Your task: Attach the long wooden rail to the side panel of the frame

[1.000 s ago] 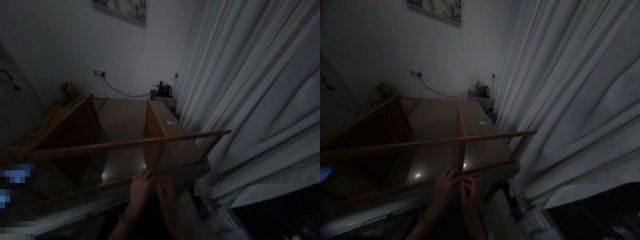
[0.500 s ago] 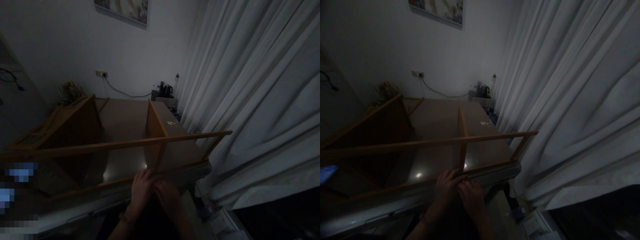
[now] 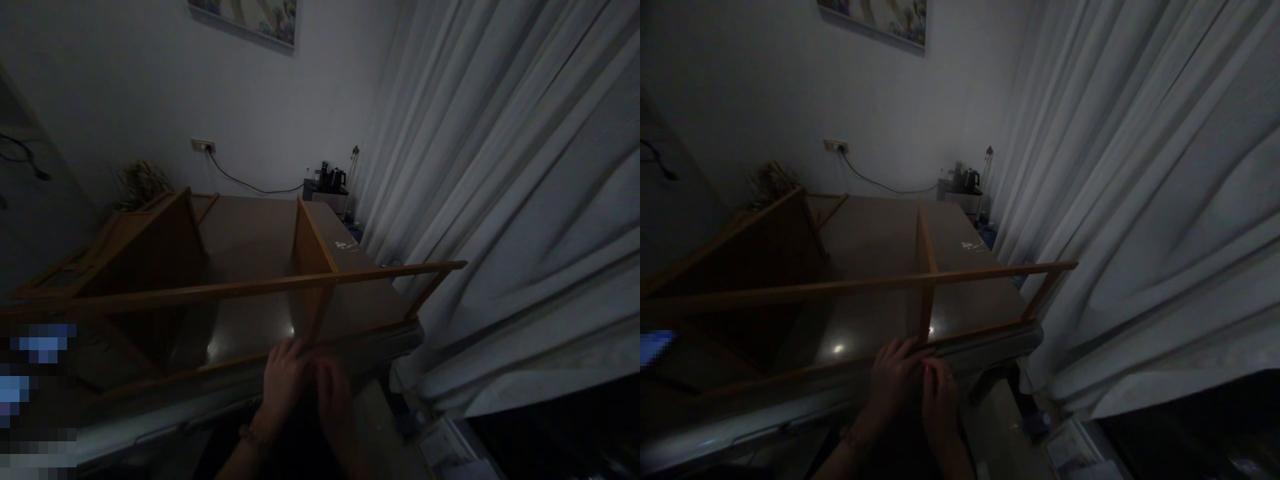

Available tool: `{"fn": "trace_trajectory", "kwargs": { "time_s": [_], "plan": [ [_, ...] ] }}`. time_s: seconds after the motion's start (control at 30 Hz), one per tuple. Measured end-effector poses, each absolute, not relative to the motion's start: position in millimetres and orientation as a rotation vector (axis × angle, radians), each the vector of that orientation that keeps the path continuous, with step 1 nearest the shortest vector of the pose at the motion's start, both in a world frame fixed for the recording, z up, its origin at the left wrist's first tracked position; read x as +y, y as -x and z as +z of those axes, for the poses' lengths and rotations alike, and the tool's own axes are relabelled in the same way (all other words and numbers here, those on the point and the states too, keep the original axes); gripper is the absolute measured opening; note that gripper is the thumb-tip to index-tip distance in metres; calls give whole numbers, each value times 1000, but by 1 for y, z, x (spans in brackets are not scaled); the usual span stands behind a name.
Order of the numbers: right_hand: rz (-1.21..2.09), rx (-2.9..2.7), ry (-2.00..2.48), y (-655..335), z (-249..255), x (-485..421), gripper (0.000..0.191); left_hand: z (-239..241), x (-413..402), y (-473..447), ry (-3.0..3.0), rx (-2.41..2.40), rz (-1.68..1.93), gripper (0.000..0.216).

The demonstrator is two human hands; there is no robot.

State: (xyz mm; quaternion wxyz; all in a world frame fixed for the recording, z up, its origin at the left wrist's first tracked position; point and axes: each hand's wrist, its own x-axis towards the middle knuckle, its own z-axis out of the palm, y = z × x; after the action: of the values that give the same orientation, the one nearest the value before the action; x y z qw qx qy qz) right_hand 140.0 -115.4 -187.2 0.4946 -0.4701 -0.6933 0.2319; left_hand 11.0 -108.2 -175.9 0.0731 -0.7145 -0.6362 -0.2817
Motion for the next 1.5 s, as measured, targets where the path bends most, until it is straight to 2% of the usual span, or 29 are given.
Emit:
{"fn": "trace_trajectory", "kwargs": {
  "time_s": [0.3, 0.8, 1.27, 1.5],
  "plan": [
    [714, -1431, 1249, -129, -190, -126, 26, -172, -110, -12, 2105, -1870, -838, 32],
    [247, -1909, 1063, -161, -195, -107, 26, -174, -109, -12, 2124, -1868, -846, 46],
    [392, -1743, 1205, -141, -186, -114, 27, -171, -109, -15, 2104, -1903, -867, 33],
    [219, -1929, 1138, -153, -185, -111, 26, -172, -110, -14, 2121, -1906, -835, 42]
  ]
}}
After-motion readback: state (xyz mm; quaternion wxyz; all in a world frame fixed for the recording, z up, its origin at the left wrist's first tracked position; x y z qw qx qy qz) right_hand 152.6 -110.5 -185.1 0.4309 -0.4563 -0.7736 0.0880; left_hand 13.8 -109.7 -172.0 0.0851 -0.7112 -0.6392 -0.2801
